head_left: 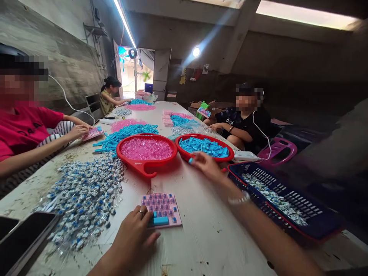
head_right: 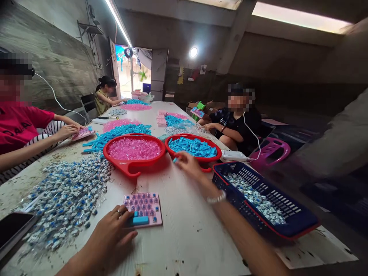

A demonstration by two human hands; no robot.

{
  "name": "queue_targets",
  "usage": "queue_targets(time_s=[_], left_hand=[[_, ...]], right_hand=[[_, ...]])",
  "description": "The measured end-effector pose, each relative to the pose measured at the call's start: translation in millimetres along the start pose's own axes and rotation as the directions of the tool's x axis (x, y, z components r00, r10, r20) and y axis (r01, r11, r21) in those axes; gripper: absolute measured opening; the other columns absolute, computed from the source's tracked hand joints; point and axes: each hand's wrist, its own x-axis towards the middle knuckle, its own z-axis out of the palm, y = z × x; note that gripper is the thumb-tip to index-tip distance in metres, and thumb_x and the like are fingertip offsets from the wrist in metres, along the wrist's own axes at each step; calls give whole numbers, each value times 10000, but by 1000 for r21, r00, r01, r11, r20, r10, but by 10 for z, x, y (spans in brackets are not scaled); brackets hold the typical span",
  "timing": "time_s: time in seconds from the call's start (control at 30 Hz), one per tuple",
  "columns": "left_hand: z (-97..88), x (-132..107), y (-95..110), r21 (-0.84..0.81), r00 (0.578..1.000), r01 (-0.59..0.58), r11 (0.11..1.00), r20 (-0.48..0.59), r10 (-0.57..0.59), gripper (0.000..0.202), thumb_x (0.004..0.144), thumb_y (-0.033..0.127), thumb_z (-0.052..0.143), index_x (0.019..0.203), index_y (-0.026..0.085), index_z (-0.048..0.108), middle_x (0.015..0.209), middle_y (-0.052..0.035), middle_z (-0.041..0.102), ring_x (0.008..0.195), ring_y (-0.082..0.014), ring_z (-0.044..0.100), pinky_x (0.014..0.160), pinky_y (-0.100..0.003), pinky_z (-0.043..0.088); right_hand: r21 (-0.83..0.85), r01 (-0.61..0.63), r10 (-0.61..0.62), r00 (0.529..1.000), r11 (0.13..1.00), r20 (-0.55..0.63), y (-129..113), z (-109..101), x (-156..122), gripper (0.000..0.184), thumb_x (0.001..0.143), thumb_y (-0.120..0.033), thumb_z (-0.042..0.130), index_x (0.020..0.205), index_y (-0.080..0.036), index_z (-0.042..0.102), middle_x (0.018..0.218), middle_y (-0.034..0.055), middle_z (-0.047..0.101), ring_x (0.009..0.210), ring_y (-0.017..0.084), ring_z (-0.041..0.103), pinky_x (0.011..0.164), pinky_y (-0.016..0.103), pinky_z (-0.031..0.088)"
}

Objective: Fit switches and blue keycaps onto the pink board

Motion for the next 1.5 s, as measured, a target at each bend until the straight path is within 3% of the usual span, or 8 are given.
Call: queue_targets(time_s=[0.1,0.3,0.6,0.77,0.9,1.03,1.33,1.5], left_hand=[[-34,-27,-44,-144,996,-14,990,-88,2,210,842,347,528,975,214,620,1017,-92,617,940,-241,583,791,-378,520],[73,-113,-12,-171,979,-61,983,-200,26,255,798,295,581,1046,242,609,1078,-84,600,1027,-271,538,875,-447,483],[-101,54,-276,-423,950,127,897,-207,-232,287,828,298,427,1017,211,625,1035,-80,618,1001,-241,558,877,-403,444],[-195,474,-542,-670,942,280,687,55,-330,319,715,377,506,876,148,659,881,-71,679,851,-213,600,748,-306,446],[-206,654,-667,-704,931,354,616,201,-305,414,632,534,578,663,128,649,621,-32,648,611,-165,577,559,-250,402],[-121,667,-730,-716,902,426,553,286,-324,420,567,538,642,601,120,618,527,-16,604,475,-123,512,481,-234,353],[13,689,-817,-752,867,483,448,340,-365,186,538,303,674,553,130,605,467,21,573,438,-94,490,457,-209,347],[-18,715,-793,-773,855,500,390,368,-365,120,506,221,667,568,131,616,463,39,570,424,-79,475,443,-199,352]], right_hand=[[351,-18,-105,938,936,329,-249,422,-780,192,761,-197,591,940,-169,657,863,45,661,748,166,604,675,268,488],[314,-31,-63,956,949,286,-429,756,-1392,287,723,-89,583,961,-210,686,908,42,616,815,160,583,703,258,462],[296,-31,-13,989,955,147,-540,665,-1031,155,785,-208,584,925,-197,650,841,32,678,726,165,603,703,284,489],[255,147,-208,951,956,229,-859,1031,-649,138,727,-145,686,858,-182,709,864,35,628,712,131,552,676,242,441],[258,48,-136,933,965,334,-924,1402,-417,148,661,-130,735,803,-171,743,758,17,621,703,127,538,660,228,407],[304,-123,-52,858,945,511,-825,1564,-288,172,603,-130,743,775,-116,751,612,9,624,598,123,526,567,220,382],[238,-217,-30,677,947,735,-768,1495,-120,200,643,-136,685,833,-118,746,634,-5,632,554,81,482,519,188,360],[81,-234,51,508,969,860,-828,1510,93,176,572,-172,754,743,-136,732,547,-32,571,508,86,458,482,197,354]])
